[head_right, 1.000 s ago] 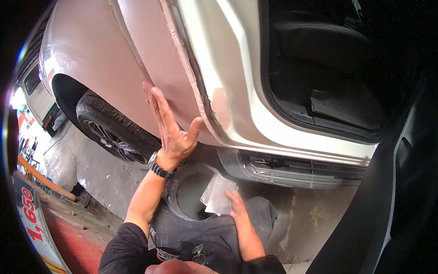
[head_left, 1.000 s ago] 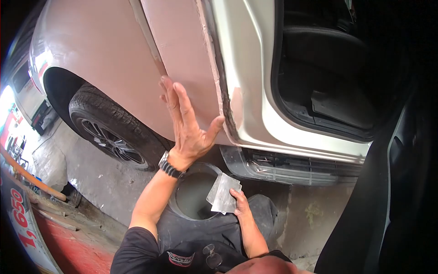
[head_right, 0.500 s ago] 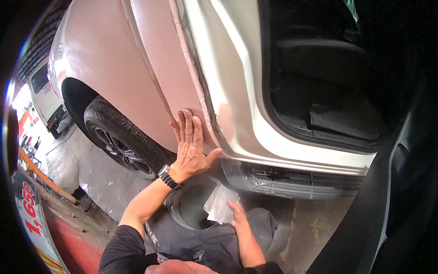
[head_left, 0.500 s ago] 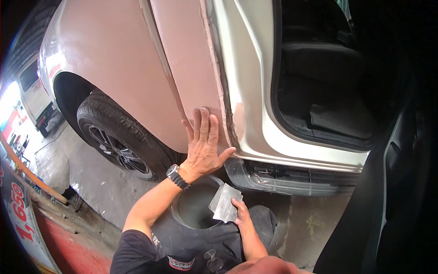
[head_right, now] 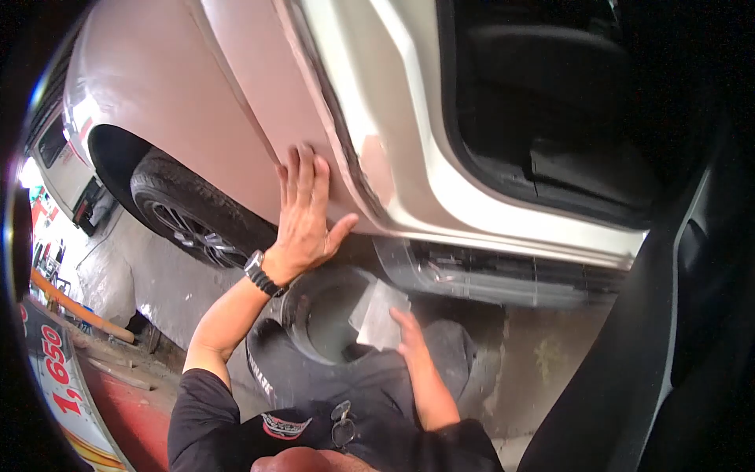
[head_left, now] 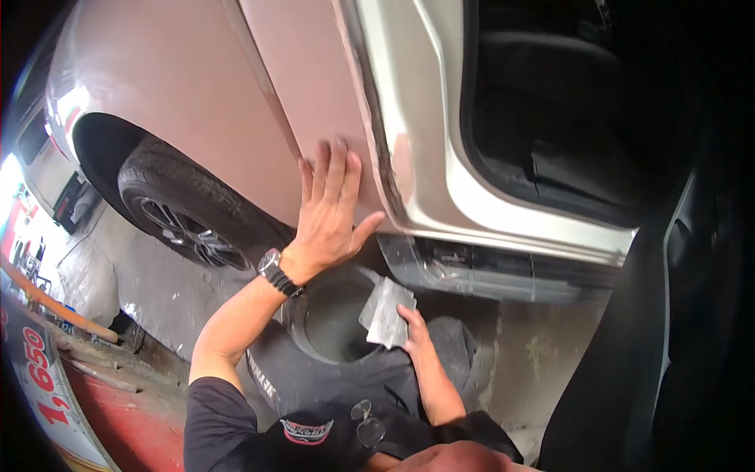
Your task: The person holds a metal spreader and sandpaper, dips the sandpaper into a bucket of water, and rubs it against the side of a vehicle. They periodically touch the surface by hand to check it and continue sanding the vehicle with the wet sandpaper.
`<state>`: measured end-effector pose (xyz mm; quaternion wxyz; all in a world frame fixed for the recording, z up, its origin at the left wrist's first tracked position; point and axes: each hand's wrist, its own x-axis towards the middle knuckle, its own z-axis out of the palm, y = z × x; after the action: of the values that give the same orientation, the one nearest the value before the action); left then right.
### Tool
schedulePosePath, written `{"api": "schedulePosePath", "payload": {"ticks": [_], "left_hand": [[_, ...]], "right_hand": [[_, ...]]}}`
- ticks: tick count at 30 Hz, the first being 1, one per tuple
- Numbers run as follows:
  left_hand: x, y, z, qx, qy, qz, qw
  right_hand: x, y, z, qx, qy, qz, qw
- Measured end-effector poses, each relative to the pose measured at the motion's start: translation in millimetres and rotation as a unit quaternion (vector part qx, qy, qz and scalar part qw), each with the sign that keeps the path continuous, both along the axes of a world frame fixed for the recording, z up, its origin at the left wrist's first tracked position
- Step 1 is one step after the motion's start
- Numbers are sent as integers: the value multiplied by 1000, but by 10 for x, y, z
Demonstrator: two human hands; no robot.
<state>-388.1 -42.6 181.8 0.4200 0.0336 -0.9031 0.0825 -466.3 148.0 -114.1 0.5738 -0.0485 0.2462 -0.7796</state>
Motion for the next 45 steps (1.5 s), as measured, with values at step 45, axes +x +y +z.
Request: {"api": "schedulePosePath", "payload": {"ticks": [45], "left_hand": [[2710, 1534, -1725, 557, 22, 519, 648]], "right_hand": [[554, -247, 154, 102, 445, -39, 889]]}}
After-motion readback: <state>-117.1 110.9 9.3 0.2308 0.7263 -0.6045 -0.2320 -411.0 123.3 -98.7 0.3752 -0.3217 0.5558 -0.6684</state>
